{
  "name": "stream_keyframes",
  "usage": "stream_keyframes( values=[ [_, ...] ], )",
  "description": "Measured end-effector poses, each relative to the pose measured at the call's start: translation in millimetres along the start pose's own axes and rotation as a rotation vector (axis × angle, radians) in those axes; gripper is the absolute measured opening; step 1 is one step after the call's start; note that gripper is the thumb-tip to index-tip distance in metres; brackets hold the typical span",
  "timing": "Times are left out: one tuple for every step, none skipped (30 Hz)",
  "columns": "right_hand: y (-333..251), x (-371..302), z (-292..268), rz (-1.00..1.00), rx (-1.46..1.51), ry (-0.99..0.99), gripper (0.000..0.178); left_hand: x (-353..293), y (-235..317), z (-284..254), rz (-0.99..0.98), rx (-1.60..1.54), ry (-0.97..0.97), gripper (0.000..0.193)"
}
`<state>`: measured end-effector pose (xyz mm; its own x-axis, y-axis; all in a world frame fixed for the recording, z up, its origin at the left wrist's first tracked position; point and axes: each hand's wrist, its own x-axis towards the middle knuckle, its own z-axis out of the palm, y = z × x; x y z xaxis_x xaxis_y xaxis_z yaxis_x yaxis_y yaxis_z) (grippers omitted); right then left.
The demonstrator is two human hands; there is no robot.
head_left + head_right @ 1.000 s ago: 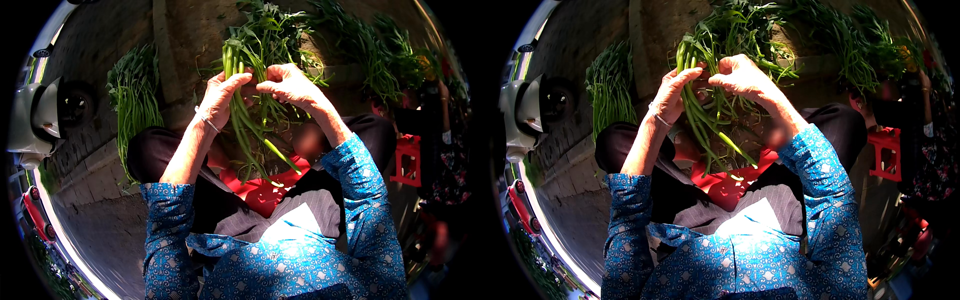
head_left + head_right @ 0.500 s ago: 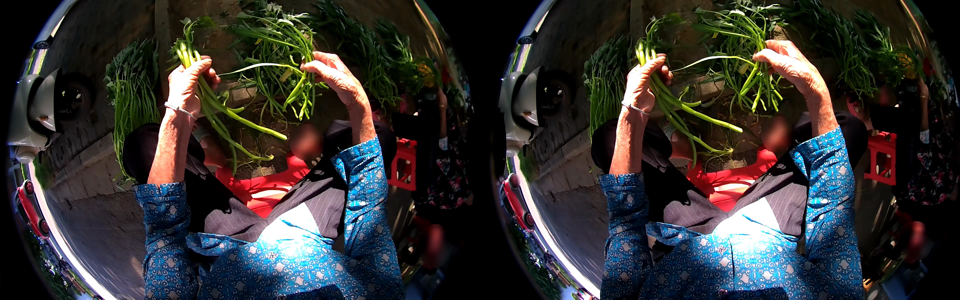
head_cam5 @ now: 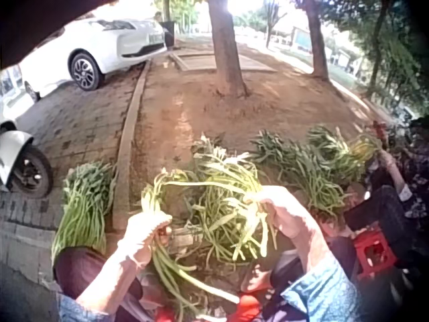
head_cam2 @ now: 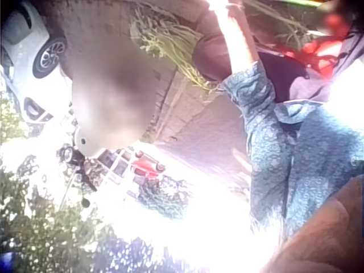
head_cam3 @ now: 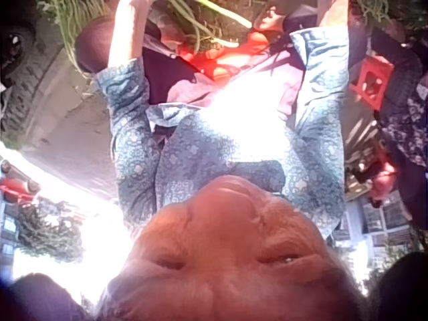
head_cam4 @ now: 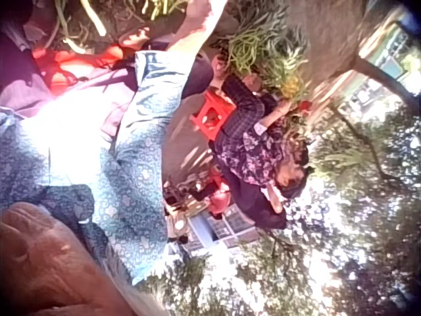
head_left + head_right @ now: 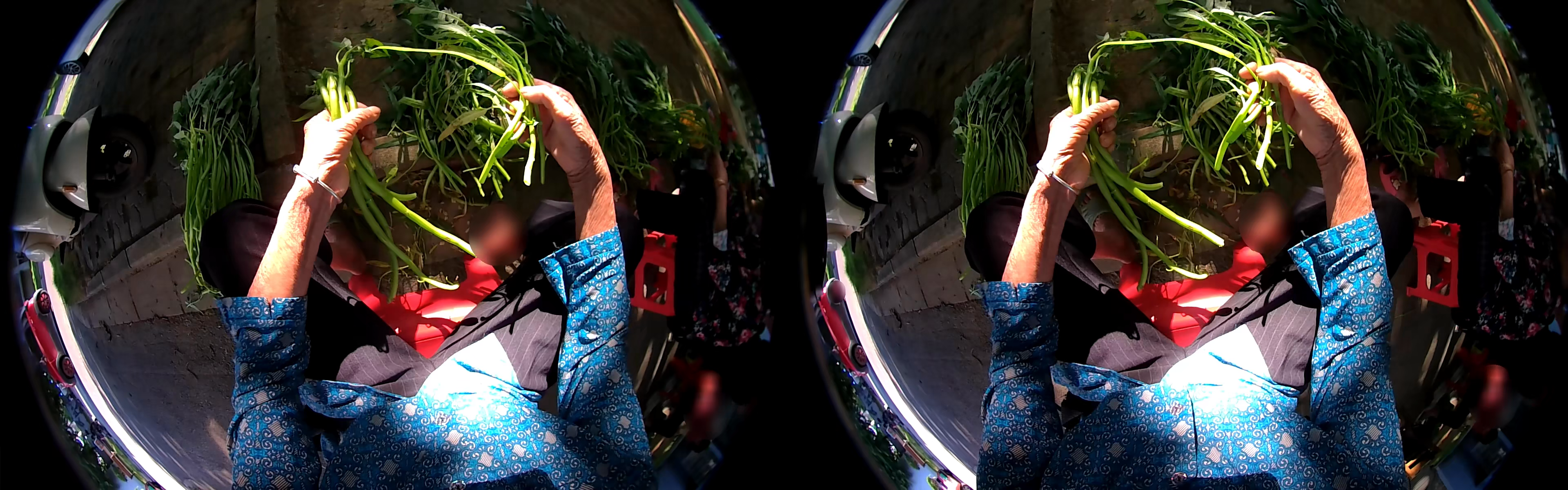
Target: The person sorts bunches of green leafy vegetables by hand, removing stems and separating leaves while sitting on a low stool outdoors.
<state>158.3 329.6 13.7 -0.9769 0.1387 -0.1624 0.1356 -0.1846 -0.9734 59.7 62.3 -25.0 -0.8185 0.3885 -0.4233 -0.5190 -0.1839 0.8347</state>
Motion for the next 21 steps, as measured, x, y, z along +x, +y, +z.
stream_keyframes(
  values=[
    [0, 0, -1, -0.006, 0.004, 0.008, 0.028, 1, 0, 1, 0.004, 0.005, -0.017, 0.013],
    [1, 0, 0, -0.01, 0.013, 0.01, 0.028, 0, -1, 1, 0.008, 0.013, -0.027, 0.013],
    [2, 1, -1, 0.046, 0.038, 0.005, 0.028, -1, 1, 1, -0.034, 0.02, -0.015, 0.013],
    [3, 3, -2, 0.046, 0.052, -0.001, 0.029, -1, 1, 1, -0.041, 0.012, -0.025, 0.013],
    [3, 4, -3, 0.045, 0.063, -0.006, 0.029, 0, 0, 2, -0.049, 0.002, -0.038, 0.014],
    [3, 4, -3, 0.045, 0.074, -0.009, 0.03, 0, -1, 4, -0.057, -0.008, -0.051, 0.014],
    [3, 3, -4, 0.029, 0.082, 0.009, 0.031, 1, -2, 6, -0.072, -0.025, -0.029, 0.015],
    [2, 3, -1, 0.038, 0.105, 0.004, 0.032, 2, -4, 6, -0.071, -0.025, -0.033, 0.016],
    [0, 2, 2, 0.047, 0.128, 0.0, 0.032, 3, -6, 5, -0.07, -0.025, -0.036, 0.016],
    [-2, 2, 4, 0.057, 0.151, -0.004, 0.033, 4, -6, 4, -0.069, -0.025, -0.04, 0.017],
    [-4, 1, 5, 0.064, 0.153, -0.016, 0.034, 5, -5, 3, -0.05, -0.003, -0.072, 0.016],
    [-6, -1, 7, 0.077, 0.16, -0.004, 0.034, 6, -4, 3, -0.046, -0.009, -0.063, 0.016],
    [-7, -2, 10, 0.065, 0.159, 0.02, 0.034, 7, -3, 5, -0.042, -0.016, -0.053, 0.016],
    [-8, -3, 13, 0.052, 0.16, 0.041, 0.034, 9, -2, 6, -0.035, -0.022, -0.041, 0.015],
    [-9, -3, 15, 0.053, 0.149, 0.016, 0.034, 12, -4, 5, -0.014, -0.021, -0.044, 0.014],
    [-9, -6, 20, 0.048, 0.147, 0.046, 0.032, 13, -5, 5, 0.004, -0.036, -0.027, 0.014],
    [-11, -9, 21, 0.06, 0.163, -0.006, 0.032, 13, -5, 7, 0.021, -0.05, -0.011, 0.014],
    [-13, -11, 23, 0.073, 0.18, -0.058, 0.031, 13, -5, 10, 0.038, -0.064, 0.004, 0.013],
    [-14, -13, 26, 0.06, 0.185, -0.082, 0.031, 13, -4, 12, 0.042, -0.025, 0.062, 0.013],
    [-11, -12, 24, 0.042, 0.19, -0.142, 0.032, 14, -5, 13, 0.068, -0.033, 0.061, 0.013],
    [-8, -12, 22, 0.038, 0.203, -0.176, 0.034, 16, -5, 13, 0.094, -0.041, 0.059, 0.013]
  ],
)
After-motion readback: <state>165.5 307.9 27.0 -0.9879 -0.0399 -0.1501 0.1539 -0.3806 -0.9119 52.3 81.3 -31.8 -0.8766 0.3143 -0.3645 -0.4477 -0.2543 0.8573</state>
